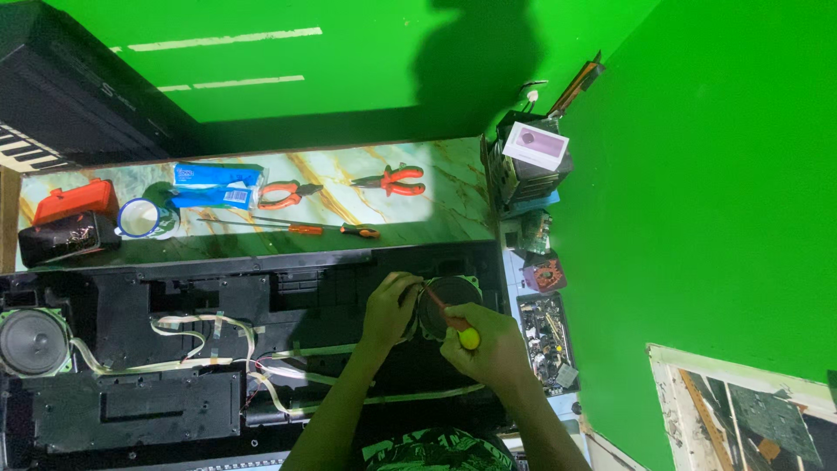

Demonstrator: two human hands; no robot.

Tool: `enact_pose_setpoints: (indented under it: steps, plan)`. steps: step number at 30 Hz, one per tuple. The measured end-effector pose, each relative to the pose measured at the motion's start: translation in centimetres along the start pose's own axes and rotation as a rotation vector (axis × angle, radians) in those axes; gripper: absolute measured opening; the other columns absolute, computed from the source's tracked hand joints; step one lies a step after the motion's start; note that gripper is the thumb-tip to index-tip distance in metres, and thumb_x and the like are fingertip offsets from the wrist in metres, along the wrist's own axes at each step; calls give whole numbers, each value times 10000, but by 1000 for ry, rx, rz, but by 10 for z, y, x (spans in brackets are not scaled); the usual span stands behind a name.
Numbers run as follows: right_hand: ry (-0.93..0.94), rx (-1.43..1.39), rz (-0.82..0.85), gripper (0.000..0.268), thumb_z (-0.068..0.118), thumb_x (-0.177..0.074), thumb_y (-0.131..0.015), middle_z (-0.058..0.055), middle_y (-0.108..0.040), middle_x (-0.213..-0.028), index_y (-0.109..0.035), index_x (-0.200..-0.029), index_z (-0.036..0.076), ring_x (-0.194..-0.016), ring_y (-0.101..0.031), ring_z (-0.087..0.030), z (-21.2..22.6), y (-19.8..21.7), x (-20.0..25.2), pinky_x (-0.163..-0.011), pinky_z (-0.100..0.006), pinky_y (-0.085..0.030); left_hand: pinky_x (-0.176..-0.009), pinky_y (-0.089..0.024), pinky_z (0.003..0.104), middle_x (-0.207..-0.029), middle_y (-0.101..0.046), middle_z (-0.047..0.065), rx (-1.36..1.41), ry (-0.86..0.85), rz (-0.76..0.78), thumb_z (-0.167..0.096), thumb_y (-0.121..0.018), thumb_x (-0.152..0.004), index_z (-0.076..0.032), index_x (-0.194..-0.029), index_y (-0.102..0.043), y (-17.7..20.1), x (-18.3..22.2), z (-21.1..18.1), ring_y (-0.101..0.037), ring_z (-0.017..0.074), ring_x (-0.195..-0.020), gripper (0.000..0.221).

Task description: The person works on the interior components of a large electronics casing by hand and using a screwdriver to tighten screws on circular speaker units.

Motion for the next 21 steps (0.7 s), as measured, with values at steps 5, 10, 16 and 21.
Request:
enact_pose_setpoints:
  steps: [5, 10, 16, 21]
  plan:
    - [37, -10, -35, 307, 132, -744, -763, -146, -773, -867, -725, -1035, 41, -716, -777, -278, 6, 2, 0, -619, -323, -609, -837, -585, 352, -1076, -724, 115, 26, -40, -27, -79, -691, -924, -24, -1068, -736, 3, 1, -4, -732, 292, -975, 161]
    - [-32, 12, -2, 288, 164, -747, -749, -144, -769, -843, -726, -1009, 46, -693, -770, -284, 13, 3, -8, -603, -338, -603, -830, -579, 359, -1080, -715, 116, 6, -47, -13, -78, -691, -924, -30, -1077, -729, 4, 0, -7, -727, 298, -970, 165]
    - [-99, 120, 123, 241, 278, -758, -771, -110, -735, -770, -692, -924, 122, -691, -710, -370, 29, -8, -22, -595, -432, -556, -794, -566, 391, -1071, -686, 114, -55, -122, -12, -101, -707, -895, -53, -1058, -723, 6, 2, -23, -704, 338, -951, 171]
    - [-155, 111, 145, 355, 320, -785, -753, -91, -736, -866, -575, -1028, 131, -725, -700, -392, 38, -7, -30, -602, -474, -539, -764, -563, 395, -1042, -673, 99, -121, -245, -43, -118, -712, -884, -57, -1046, -711, 10, 2, -34, -690, 328, -911, 173]
Point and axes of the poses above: each hand's wrist, its own x-axis away from the middle knuckle, its own y-axis out of the back of the hand, z = x × y, the point moved 8 cm from there along -x, towards the middle knuckle
